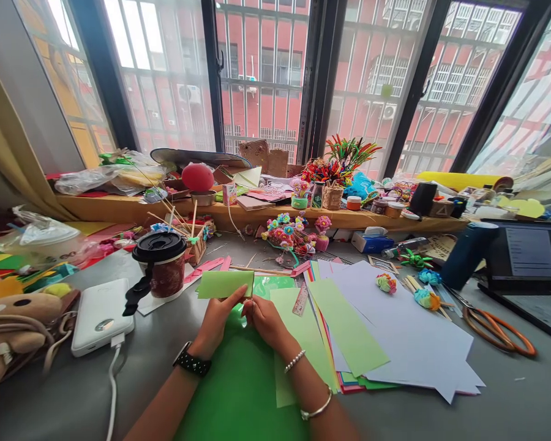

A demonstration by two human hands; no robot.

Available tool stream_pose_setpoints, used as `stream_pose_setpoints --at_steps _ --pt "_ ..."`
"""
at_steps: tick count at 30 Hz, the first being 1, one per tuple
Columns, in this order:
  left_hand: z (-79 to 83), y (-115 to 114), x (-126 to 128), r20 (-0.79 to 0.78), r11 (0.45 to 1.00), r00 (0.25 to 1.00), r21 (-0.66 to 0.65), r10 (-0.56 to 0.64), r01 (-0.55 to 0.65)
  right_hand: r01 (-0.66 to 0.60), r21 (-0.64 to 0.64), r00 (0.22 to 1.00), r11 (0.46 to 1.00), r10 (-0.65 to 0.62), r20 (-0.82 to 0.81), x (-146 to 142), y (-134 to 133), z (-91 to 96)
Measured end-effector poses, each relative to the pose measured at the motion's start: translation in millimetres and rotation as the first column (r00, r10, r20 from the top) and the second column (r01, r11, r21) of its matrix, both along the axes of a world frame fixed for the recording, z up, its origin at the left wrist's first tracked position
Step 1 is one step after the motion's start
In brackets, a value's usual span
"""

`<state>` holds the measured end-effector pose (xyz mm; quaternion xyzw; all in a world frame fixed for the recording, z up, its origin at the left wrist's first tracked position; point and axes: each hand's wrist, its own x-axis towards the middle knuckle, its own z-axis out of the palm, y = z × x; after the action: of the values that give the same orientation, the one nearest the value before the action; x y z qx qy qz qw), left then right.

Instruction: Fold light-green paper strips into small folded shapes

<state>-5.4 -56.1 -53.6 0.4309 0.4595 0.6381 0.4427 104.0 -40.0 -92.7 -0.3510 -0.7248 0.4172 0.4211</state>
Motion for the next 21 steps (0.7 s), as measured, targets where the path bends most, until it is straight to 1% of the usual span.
stream_pose_setpoints --at_steps 3,6,14,21 --pt "-1.2 1.2 -0.9 -0.005 0.998 0.998 -0.005 -0.056 0.056 0.011 0.006 1.000 1.000 -0.011 0.002 0.0 0.2 -0.4" --pt "-3.0 2.0 -1.4 -0.012 0.999 0.999 -0.022 -0.046 0.046 0.017 0.004 1.000 1.000 -0.017 -0.003 -0.2 -0.2 -0.8" --pt "-6.6 3.5 -1.0 -0.022 0.999 0.999 -0.018 -0.038 0.037 0.022 0.004 1.000 1.000 -0.022 -0.005 -0.3 -0.1 -1.5" --pt "-8.2 2.7 -1.8 -0.012 0.996 0.996 0.005 -0.091 0.091 0.004 -0.023 1.000 1.000 -0.004 -0.004 1.1 -1.9 1.4"
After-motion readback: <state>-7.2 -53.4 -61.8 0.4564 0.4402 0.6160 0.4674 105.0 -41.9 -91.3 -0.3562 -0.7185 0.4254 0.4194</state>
